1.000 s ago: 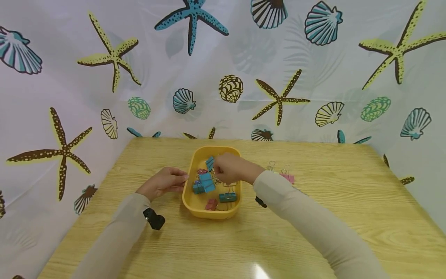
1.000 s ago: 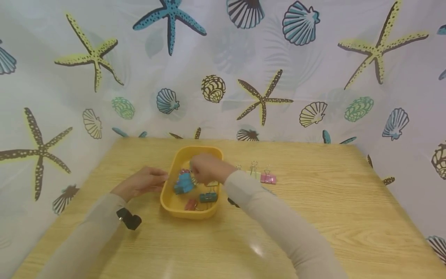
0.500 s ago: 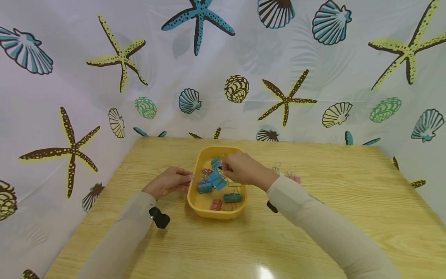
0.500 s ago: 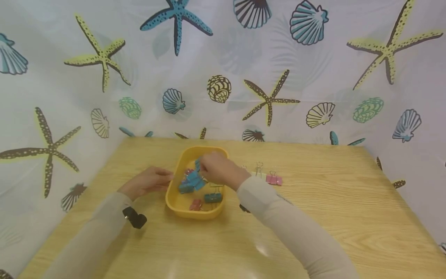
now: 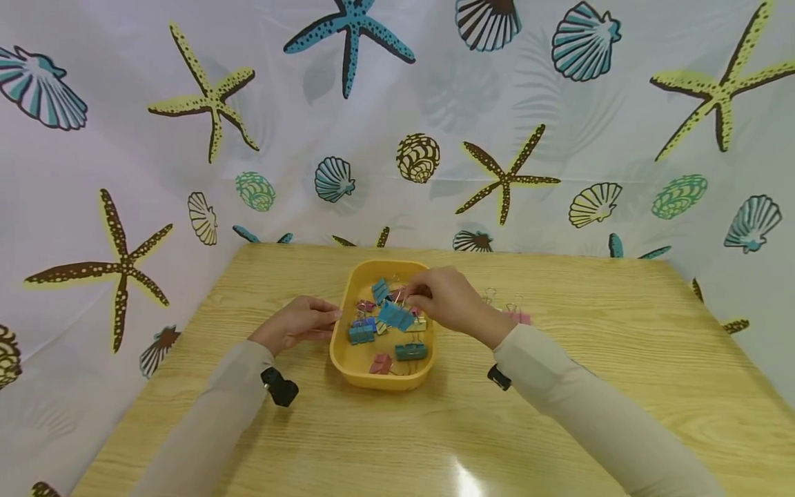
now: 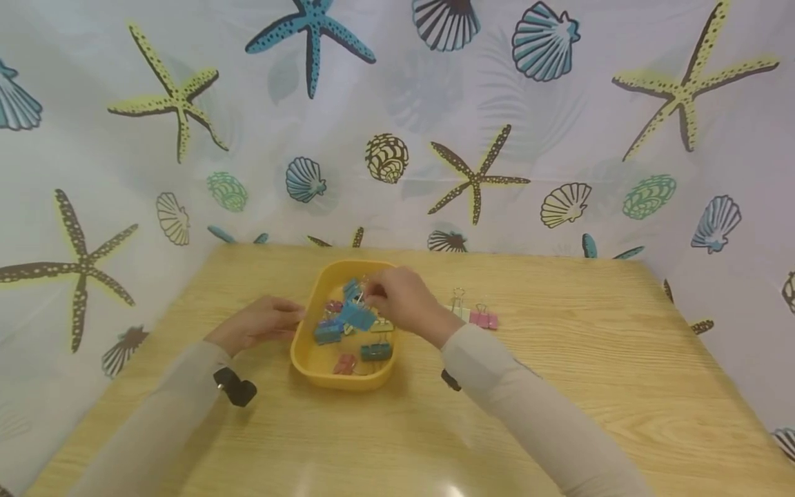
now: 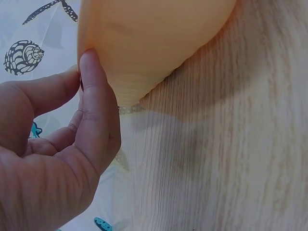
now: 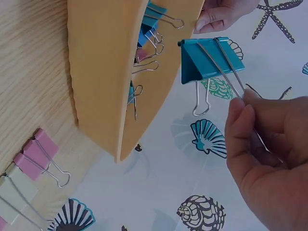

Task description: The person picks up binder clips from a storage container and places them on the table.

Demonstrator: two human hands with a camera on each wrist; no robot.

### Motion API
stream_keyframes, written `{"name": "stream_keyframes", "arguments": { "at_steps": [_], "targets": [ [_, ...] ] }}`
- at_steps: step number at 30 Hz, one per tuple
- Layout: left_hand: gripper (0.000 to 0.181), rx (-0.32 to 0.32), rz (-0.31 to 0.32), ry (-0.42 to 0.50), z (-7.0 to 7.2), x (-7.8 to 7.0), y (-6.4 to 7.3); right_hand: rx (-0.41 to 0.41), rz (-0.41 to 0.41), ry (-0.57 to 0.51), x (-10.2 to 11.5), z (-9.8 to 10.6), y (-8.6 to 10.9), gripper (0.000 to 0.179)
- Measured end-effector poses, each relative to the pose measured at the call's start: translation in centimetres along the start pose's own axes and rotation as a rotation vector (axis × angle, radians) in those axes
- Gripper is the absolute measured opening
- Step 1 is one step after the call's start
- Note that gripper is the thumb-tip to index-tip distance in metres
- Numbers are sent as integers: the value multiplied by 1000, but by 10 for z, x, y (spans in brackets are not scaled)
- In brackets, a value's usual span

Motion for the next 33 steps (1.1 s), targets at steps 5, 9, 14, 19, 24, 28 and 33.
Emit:
{"name": "stream_keyframes", "arguments": {
  "at_steps": [5,9,14,19,24,28,33],
  "targets": [
    [41,-9,8,-13,1,0,-1,-92,-9,-61,-4,12,9,7],
    [42,-4,9,-7,1,1,-1,-137,-32,-116,-10,20,17,7],
    [43,3,9,-1,0,0,0,-182,-63,-119,-19,32,29,8],
    [42,2,7,-4,0,0,0,-211,-97,-99,-30,45,44,8],
    [41,4,12,-3,-2,0,-1,-225,-133,-75,-41,55,62,9],
    [43,15,15,-7,-2,0,-1,-226,-179,-65,-52,62,76,9],
    [43,10,16,-5,0,1,-3,-192,-232,-44,-67,70,93,11]
  ]
}}
Point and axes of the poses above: each hand's wrist, its own y-axis away from the middle knuckle, its own z-axis out of the back of the hand, x = y × z, the point moved 9 cm from there along -y, towards the middle knuckle, and after that the axes turned 14 degrees about z, right-handed, at the moved point
